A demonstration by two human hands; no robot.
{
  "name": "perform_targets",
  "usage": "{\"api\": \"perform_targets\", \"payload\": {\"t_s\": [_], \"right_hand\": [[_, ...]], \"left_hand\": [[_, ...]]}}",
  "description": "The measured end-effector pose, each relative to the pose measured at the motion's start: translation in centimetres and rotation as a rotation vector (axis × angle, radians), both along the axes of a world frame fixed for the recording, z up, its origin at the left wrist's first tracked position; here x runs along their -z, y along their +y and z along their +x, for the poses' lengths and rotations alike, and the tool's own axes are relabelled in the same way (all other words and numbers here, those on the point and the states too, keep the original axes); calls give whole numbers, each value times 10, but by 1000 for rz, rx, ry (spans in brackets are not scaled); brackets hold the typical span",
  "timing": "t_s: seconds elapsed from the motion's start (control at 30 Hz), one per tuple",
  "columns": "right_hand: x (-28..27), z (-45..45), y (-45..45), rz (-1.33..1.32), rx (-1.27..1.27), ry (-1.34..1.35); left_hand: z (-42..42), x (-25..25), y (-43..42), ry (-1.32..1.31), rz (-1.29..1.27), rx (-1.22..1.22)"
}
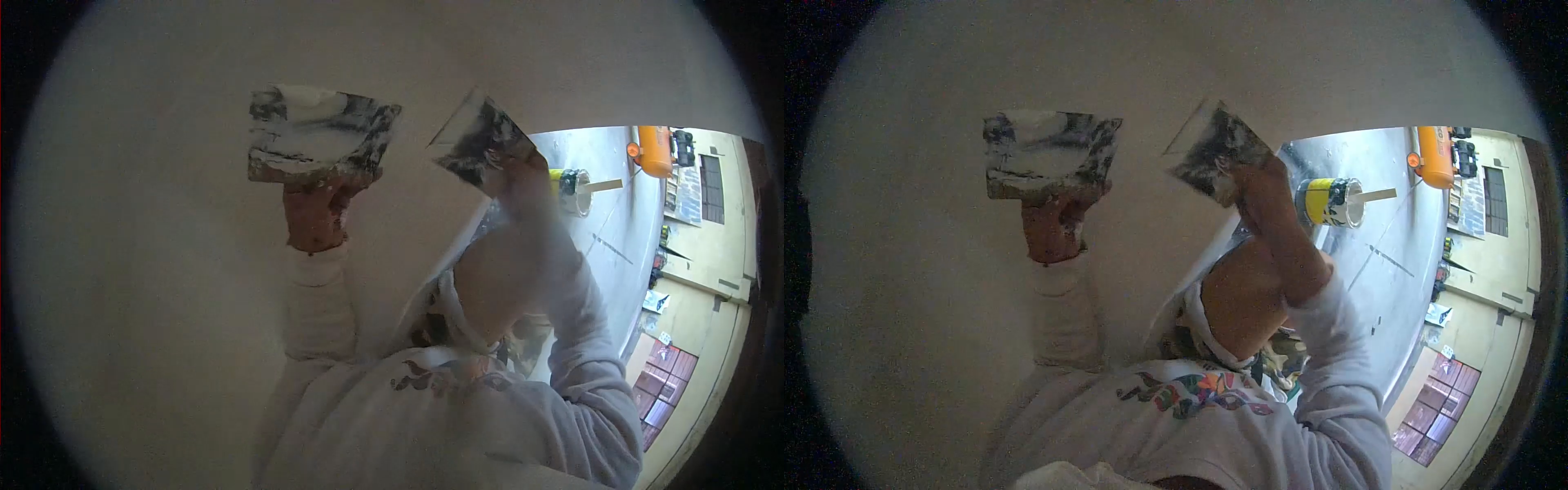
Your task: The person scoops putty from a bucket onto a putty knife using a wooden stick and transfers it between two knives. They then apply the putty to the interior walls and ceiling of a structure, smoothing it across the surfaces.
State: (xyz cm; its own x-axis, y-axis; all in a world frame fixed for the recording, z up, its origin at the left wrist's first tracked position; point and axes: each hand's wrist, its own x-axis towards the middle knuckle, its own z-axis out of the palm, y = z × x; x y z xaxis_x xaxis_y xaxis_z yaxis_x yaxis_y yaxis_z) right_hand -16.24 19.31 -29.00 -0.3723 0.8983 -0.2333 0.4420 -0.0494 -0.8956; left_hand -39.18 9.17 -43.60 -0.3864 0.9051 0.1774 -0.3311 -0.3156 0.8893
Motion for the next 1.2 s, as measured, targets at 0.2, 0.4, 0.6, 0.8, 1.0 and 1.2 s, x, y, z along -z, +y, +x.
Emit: {"api": "perform_targets", "payload": {"t_s": [0.2,0.4,0.6,0.8,1.0,1.2], "right_hand": [[1,-72,-54,-691,369,803],[-21,-83,-48,-831,397,975],[-121,-109,36,156,293,486],[-185,-143,172,2253,-488,-1101],[-220,-185,239,2212,-597,-1570],[-227,-213,245,2247,-695,-1639]], "left_hand": [[21,-3,14,150,-140,-189],[32,-96,24,855,-1159,-18],[48,13,5,465,-179,-85],[48,14,19,115,-429,90],[44,-2,25,652,-134,-181],[41,-34,17,-372,-381,8]]}}
